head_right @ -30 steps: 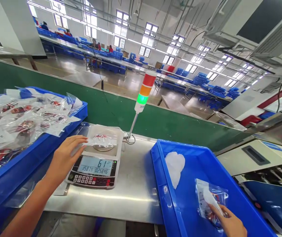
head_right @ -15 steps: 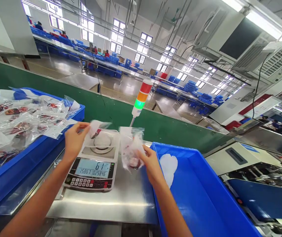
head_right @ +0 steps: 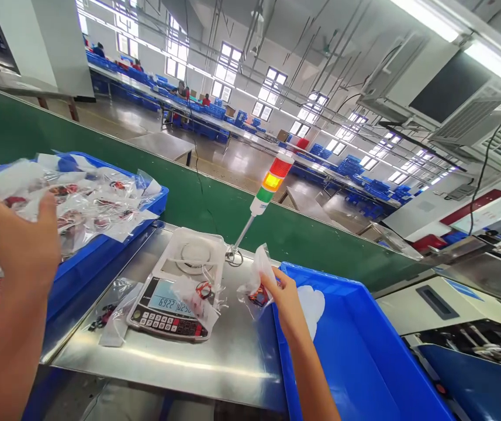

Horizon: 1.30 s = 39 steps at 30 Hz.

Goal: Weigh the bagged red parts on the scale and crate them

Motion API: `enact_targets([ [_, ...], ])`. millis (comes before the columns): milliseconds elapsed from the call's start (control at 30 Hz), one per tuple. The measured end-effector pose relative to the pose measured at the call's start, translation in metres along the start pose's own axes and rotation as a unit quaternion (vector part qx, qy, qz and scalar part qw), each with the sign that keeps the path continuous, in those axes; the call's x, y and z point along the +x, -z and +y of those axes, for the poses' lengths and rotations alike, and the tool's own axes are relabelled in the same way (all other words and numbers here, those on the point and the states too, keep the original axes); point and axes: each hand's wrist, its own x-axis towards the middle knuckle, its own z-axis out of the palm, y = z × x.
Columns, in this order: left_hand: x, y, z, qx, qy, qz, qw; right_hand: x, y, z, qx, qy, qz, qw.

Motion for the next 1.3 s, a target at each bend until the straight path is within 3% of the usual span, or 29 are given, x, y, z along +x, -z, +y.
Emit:
enact_targets([
  [33, -0.022, -0.005, 0.004, -0.016, -0.056, 0.044, 0.997, -0.010, 0.002, 0.005, -0.002, -0.006, 0.017, 1.000],
  [100, -0.084, -0.018, 0.010, -0.084, -0.160, -0.083, 0.980, -0.037, 0.003, 0.021, -0.017, -0.027, 0.040, 0.999],
  [167, -0.157, -0.030, 0.008, -0.143, -0.279, -0.274, 0.909, -0.067, 0.001, 0.043, -0.029, -0.059, 0.050, 0.997],
  [200, -0.192, -0.035, 0.004, -0.158, -0.349, -0.320, 0.866, -0.081, 0.000, 0.052, -0.028, -0.077, 0.051, 0.995],
  [267, -0.250, -0.038, -0.006, -0.176, -0.398, -0.343, 0.833, -0.097, -0.005, 0.064, -0.018, -0.105, 0.055, 0.993],
  [333, -0.282, -0.037, -0.017, -0.163, -0.429, -0.365, 0.810, -0.090, -0.017, 0.060, -0.008, -0.086, 0.084, 0.993],
  [400, -0.291, -0.035, -0.024, -0.169, -0.455, -0.366, 0.794, -0.060, -0.038, 0.043, -0.008, -0.007, 0.128, 0.992],
  [467, -0.287, -0.034, -0.028, -0.190, -0.467, -0.354, 0.788, -0.014, -0.068, 0.021, -0.028, 0.089, 0.128, 0.987],
  [567, -0.282, -0.033, -0.030, -0.196, -0.454, -0.365, 0.789, 0.048, -0.108, -0.006, -0.075, 0.165, 0.061, 0.982],
  [667, -0.291, -0.029, -0.033, -0.198, -0.425, -0.394, 0.791, 0.066, -0.115, -0.009, -0.096, 0.190, 0.011, 0.977],
  [767, -0.303, -0.025, -0.035, -0.199, -0.385, -0.419, 0.798, 0.027, -0.089, 0.023, -0.098, 0.188, 0.053, 0.976],
  [867, -0.308, -0.026, -0.033, -0.197, -0.335, -0.421, 0.820, -0.048, -0.063, 0.080, -0.099, 0.079, 0.126, 0.984],
  [933, -0.307, -0.029, -0.031, -0.201, -0.315, -0.415, 0.829, -0.102, -0.061, 0.119, -0.078, -0.009, 0.149, 0.986],
  [1033, -0.302, -0.032, -0.029, -0.214, -0.301, -0.432, 0.823, -0.159, -0.080, 0.159, -0.024, -0.074, 0.168, 0.983],
  [1133, -0.295, -0.032, -0.030, -0.227, -0.294, -0.459, 0.807, -0.167, -0.105, 0.166, -0.013, -0.099, 0.139, 0.985],
  [1200, -0.291, -0.030, -0.031, -0.233, -0.308, -0.461, 0.799, -0.151, -0.113, 0.158, -0.050, -0.101, 0.131, 0.985],
  [1300, -0.290, -0.029, -0.033, -0.240, -0.328, -0.458, 0.790, -0.120, -0.117, 0.144, -0.151, -0.068, 0.174, 0.971],
])
